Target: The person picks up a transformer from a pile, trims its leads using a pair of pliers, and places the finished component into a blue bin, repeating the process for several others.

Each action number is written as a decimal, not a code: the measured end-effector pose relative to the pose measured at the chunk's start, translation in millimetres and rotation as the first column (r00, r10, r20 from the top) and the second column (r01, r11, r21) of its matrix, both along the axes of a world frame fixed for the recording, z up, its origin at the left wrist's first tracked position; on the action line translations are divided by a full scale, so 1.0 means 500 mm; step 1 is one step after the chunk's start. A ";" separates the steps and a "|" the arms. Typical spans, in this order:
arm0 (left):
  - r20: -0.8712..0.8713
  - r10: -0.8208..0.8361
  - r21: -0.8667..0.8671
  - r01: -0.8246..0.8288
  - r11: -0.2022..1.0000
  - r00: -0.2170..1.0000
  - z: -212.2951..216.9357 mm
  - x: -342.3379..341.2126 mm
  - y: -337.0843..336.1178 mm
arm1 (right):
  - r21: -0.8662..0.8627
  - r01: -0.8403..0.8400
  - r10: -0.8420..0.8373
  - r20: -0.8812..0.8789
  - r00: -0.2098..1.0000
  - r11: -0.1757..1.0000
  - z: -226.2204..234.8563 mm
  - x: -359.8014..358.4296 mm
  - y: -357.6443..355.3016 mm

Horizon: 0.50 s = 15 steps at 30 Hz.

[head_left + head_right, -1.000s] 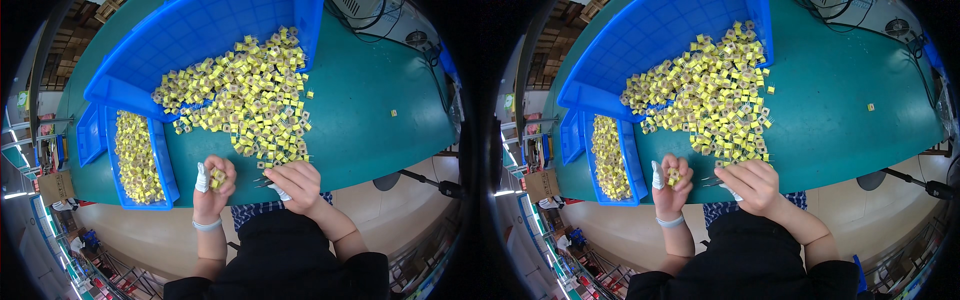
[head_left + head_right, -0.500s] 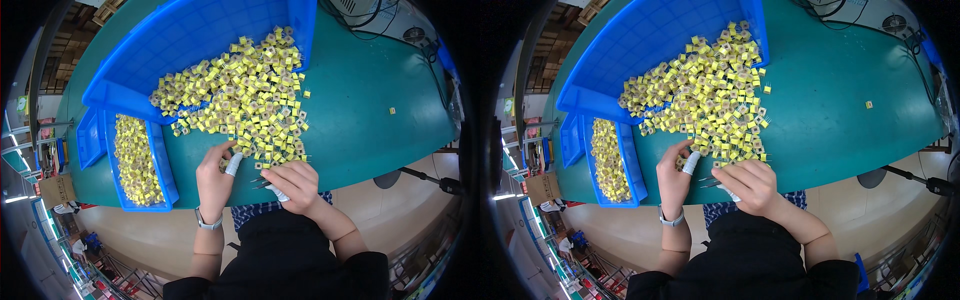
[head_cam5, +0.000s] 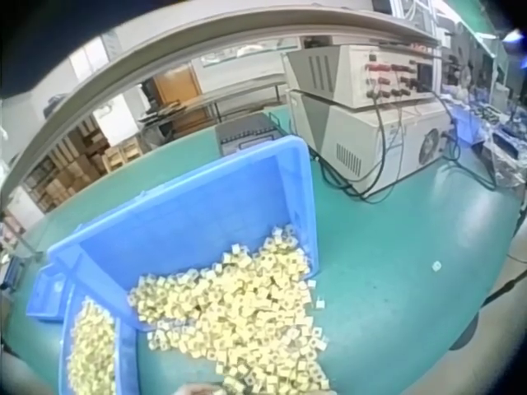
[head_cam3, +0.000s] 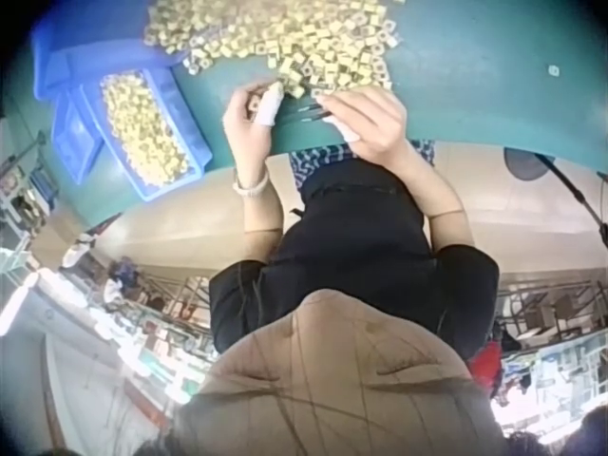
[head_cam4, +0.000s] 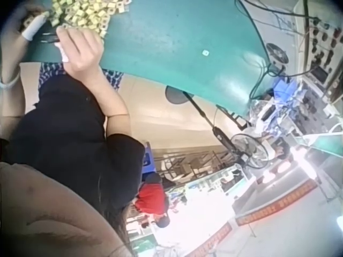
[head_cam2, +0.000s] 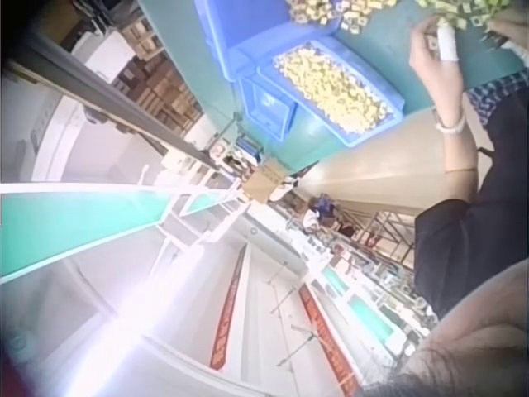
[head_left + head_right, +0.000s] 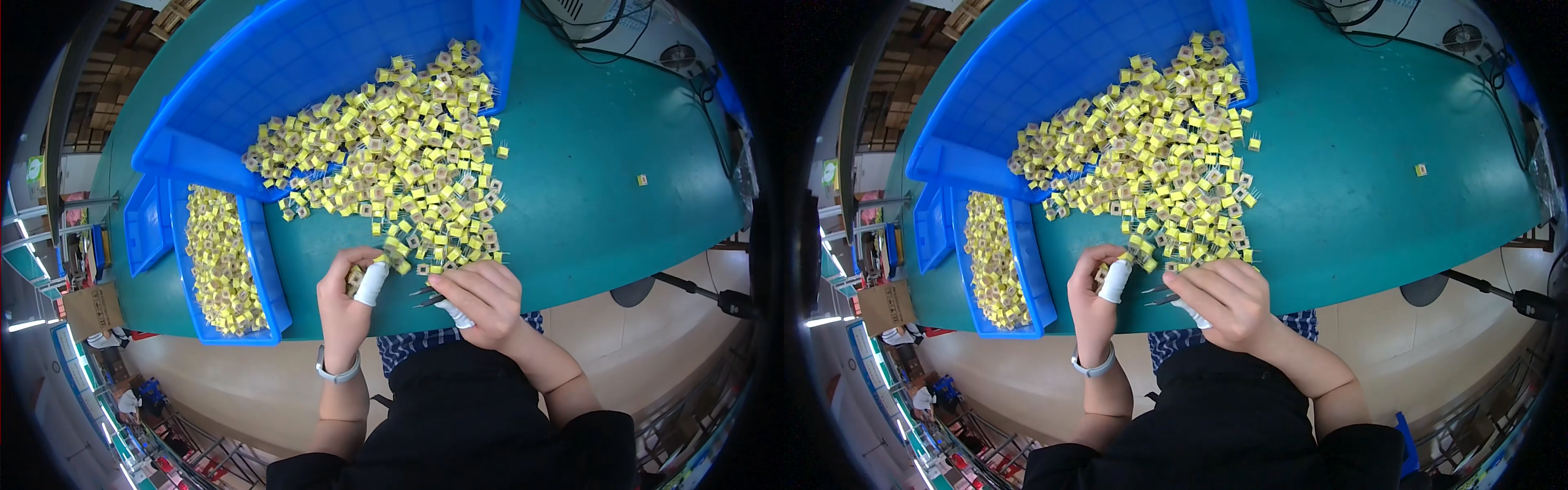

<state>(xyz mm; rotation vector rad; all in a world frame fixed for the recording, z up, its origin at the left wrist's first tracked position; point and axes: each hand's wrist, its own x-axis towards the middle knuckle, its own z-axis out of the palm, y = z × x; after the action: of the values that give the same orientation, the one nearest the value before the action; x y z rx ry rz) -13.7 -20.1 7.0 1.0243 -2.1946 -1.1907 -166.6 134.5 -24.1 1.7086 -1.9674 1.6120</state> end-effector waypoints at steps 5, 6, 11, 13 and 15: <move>-0.123 0.018 0.247 0.013 0.969 0.992 -0.006 0.003 0.009 | 0.004 -0.003 0.003 0.007 1.000 1.000 0.004 0.002 -0.003; -0.123 0.018 0.248 0.013 0.969 0.992 -0.005 0.005 0.008 | 0.004 -0.003 0.003 0.008 1.000 1.000 0.005 0.002 -0.002; -0.167 0.072 0.629 0.050 0.776 0.983 0.001 0.009 0.002 | 0.012 0.010 -0.011 0.003 1.000 1.000 0.006 0.001 -0.001; -0.189 0.075 0.643 0.065 0.763 0.979 -0.004 0.010 0.002 | 0.011 0.010 -0.010 0.003 1.000 1.000 0.004 0.001 -0.001; -0.210 0.079 0.657 0.081 0.750 0.974 -0.007 0.013 -0.001 | 0.010 0.010 -0.010 0.004 1.000 1.000 0.003 0.001 0.000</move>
<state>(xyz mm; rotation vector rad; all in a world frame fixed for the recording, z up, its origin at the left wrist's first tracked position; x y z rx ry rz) -7.4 -20.7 3.7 1.0632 -1.5967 -2.0609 -166.2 134.3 -22.6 1.6979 -1.9853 1.6066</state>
